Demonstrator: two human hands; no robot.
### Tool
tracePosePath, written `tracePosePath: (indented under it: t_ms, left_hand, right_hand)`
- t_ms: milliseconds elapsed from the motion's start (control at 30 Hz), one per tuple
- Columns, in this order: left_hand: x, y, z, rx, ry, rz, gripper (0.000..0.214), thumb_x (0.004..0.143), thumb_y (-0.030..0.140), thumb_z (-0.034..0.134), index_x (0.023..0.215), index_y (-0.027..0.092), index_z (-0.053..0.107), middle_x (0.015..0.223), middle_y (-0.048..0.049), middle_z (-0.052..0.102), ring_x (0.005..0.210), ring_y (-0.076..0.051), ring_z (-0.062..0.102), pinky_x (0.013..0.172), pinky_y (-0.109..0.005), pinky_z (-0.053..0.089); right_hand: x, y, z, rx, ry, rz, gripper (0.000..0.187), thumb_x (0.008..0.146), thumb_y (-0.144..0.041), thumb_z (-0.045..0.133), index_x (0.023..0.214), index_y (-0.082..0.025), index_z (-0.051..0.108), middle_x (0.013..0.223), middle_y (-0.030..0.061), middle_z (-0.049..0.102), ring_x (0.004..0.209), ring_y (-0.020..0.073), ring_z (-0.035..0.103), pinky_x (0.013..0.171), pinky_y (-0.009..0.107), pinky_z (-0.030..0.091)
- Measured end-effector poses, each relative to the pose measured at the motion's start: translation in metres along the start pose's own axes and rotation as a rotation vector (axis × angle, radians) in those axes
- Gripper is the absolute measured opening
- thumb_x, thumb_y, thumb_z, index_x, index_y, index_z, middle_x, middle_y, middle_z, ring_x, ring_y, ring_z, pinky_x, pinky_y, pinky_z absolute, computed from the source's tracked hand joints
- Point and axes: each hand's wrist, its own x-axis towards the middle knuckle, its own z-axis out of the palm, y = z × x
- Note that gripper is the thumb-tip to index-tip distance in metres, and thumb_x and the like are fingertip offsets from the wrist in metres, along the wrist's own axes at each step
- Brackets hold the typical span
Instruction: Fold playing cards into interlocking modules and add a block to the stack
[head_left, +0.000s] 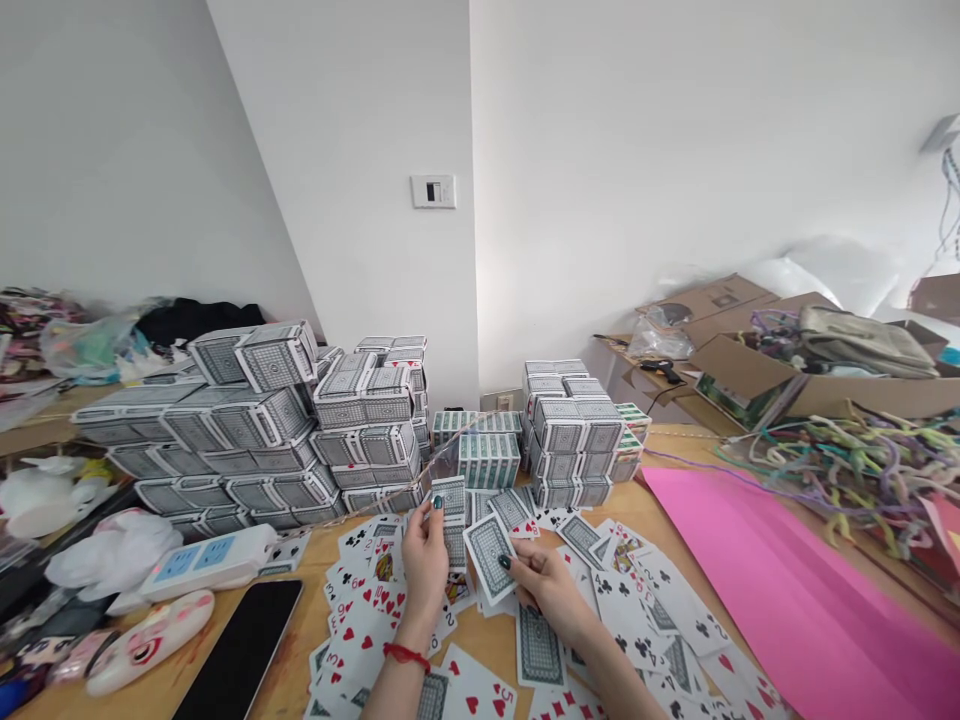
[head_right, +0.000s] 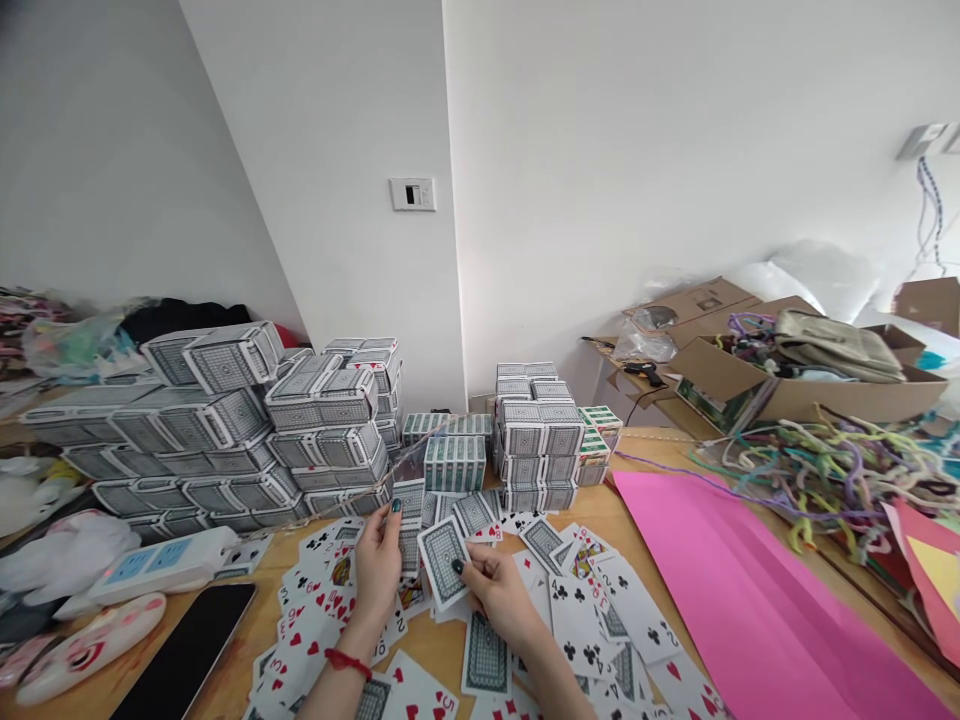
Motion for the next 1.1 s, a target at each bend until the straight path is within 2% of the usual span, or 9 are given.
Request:
tracePosePath:
  t_ms: [200,467,667,800,967,1100]
  left_hand:
    - [-0.004,0.0,-0.001,0.078,-0.064,-0.007,0.03,0.069,0.034,0.065,0.097,0.023,0.062,0.046,0.0047,0.042,0.039,-0.012,0.031,0.04,-0.023,0.022]
    - [-0.004,0.004,-0.001,0.142,-0.043,0.012,0.034,0.069,0.039,0.064,0.098,0.021,0.06,0.043,0.0063,0.038,0.036,-0.01,0.027,0.038,-0.023,0.019]
    - [-0.004,0.004,-0.001,0.296,-0.09,0.058,0.059,0.071,0.057,0.051,0.109,0.013,0.056,0.043,0.0073,0.035,0.036,-0.01,0.027,0.036,-0.023,0.021]
    - [-0.002,0.0,-0.002,0.381,-0.099,0.122,0.068,0.07,0.061,0.047,0.112,0.008,0.056,0.047,0.0026,0.046,0.036,-0.009,0.029,0.036,-0.023,0.025]
    - [-0.001,-0.002,-0.005,0.429,-0.148,0.213,0.064,0.071,0.058,0.05,0.112,0.009,0.06,0.061,-0.0082,0.064,0.037,-0.009,0.035,0.035,-0.024,0.03]
    - [-0.002,-0.001,-0.006,0.443,-0.148,0.24,0.06,0.072,0.055,0.05,0.11,0.011,0.062,0.07,-0.0116,0.068,0.039,-0.011,0.041,0.037,-0.025,0.034]
  right_hand:
    - [-0.001,-0.003,0.0,-0.027,0.004,-0.003,0.036,0.075,-0.051,0.054,0.062,-0.018,0.046,0.051,-0.0072,0.03,0.04,0.0047,0.024,0.041,0.021,0.017]
    - [-0.002,-0.004,-0.001,-0.003,0.034,-0.003,0.036,0.075,-0.052,0.054,0.063,-0.019,0.046,0.049,-0.0083,0.025,0.039,0.0047,0.02,0.039,0.021,0.016]
    - [0.0,0.001,-0.005,-0.091,-0.013,0.021,0.038,0.074,-0.054,0.052,0.068,-0.016,0.052,0.051,-0.0073,0.031,0.04,0.0045,0.025,0.04,0.02,0.019]
    - [0.0,0.004,-0.003,-0.125,-0.051,0.016,0.031,0.076,-0.046,0.052,0.068,-0.016,0.054,0.051,-0.0062,0.035,0.041,0.0054,0.027,0.041,0.019,0.02]
    - [0.0,0.004,0.002,-0.188,-0.084,-0.039,0.021,0.077,-0.032,0.049,0.064,-0.016,0.056,0.06,-0.0009,0.051,0.058,0.0122,0.047,0.056,0.023,0.038]
    - [0.002,0.008,0.0,-0.199,-0.121,0.071,0.021,0.078,-0.03,0.044,0.068,-0.016,0.056,0.058,-0.0011,0.051,0.045,0.01,0.044,0.045,0.022,0.037]
